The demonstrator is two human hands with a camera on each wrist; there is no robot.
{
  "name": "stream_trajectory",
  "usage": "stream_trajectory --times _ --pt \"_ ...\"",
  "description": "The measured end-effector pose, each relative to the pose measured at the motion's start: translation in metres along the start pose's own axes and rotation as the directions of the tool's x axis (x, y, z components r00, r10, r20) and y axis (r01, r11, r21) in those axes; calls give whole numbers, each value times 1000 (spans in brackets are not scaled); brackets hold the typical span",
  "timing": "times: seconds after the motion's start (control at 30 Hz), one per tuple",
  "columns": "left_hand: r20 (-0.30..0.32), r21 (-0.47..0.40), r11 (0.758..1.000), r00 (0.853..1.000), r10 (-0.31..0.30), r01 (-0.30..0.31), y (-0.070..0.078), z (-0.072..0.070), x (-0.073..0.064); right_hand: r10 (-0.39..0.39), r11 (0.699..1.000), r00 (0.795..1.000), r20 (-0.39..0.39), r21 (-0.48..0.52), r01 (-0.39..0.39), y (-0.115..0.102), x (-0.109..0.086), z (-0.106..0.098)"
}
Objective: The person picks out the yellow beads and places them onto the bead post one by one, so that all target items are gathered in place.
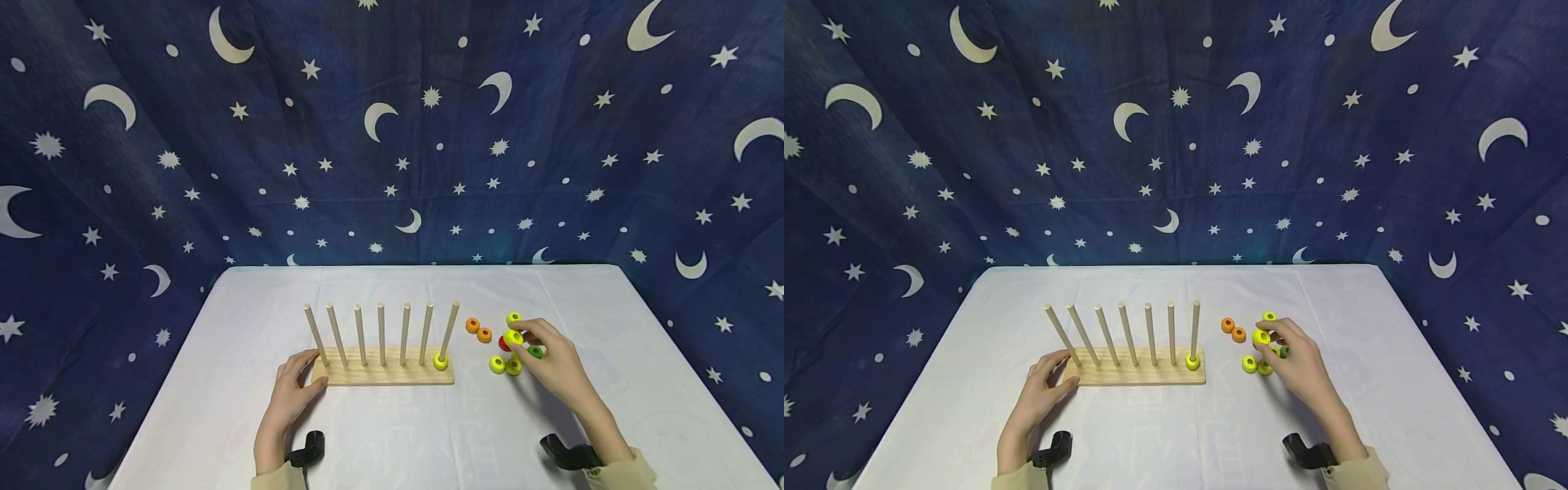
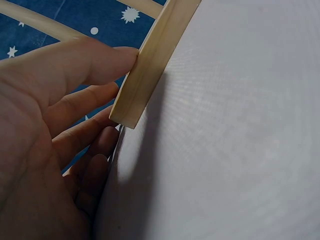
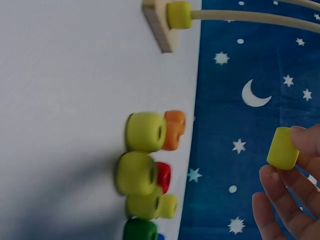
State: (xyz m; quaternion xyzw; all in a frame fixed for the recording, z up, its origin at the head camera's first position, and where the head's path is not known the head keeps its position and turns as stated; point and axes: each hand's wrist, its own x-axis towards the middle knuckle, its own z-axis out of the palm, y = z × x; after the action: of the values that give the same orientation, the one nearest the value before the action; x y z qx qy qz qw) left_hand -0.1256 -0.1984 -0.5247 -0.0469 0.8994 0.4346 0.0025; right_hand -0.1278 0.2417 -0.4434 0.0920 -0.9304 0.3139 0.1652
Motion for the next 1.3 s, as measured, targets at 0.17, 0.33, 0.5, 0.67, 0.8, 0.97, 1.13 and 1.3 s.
stream_trajectory --times 0.17,0.33,0.5,0.67,0.8,0.97,1.13,1.3 --pt "3 -2 1000 1000 3 -3 0 0 0 -24 999 999 -29 37 25 -10 4 -3" --pt "5 -4 1000 1000 -3 3 0 0 0 -43 997 998 -48 60 45 -20 6 -5" --pt "4 -4 1000 1000 -3 3 0 0 0 -53 996 997 -65 65 57 -29 9 -8" --pt "5 -5 1000 1000 -3 3 0 -1 -1 -62 993 994 -85 93 70 -39 11 -11" --pt "5 -3 1000 1000 -4 4 1 -1 -1 -87 986 990 -113 132 101 -46 13 -12" --pt "4 -4 1000 1000 -7 7 1 -1 -1 -94 981 988 -124 158 113 -56 16 -14" --pt "0 3 1000 1000 -3 3 1 -1 -1 -90 977 987 -134 181 114 -65 19 -16" --pt "3 7 1000 1000 -4 4 1 0 -1 -81 977 987 -139 183 106 -74 20 -17"
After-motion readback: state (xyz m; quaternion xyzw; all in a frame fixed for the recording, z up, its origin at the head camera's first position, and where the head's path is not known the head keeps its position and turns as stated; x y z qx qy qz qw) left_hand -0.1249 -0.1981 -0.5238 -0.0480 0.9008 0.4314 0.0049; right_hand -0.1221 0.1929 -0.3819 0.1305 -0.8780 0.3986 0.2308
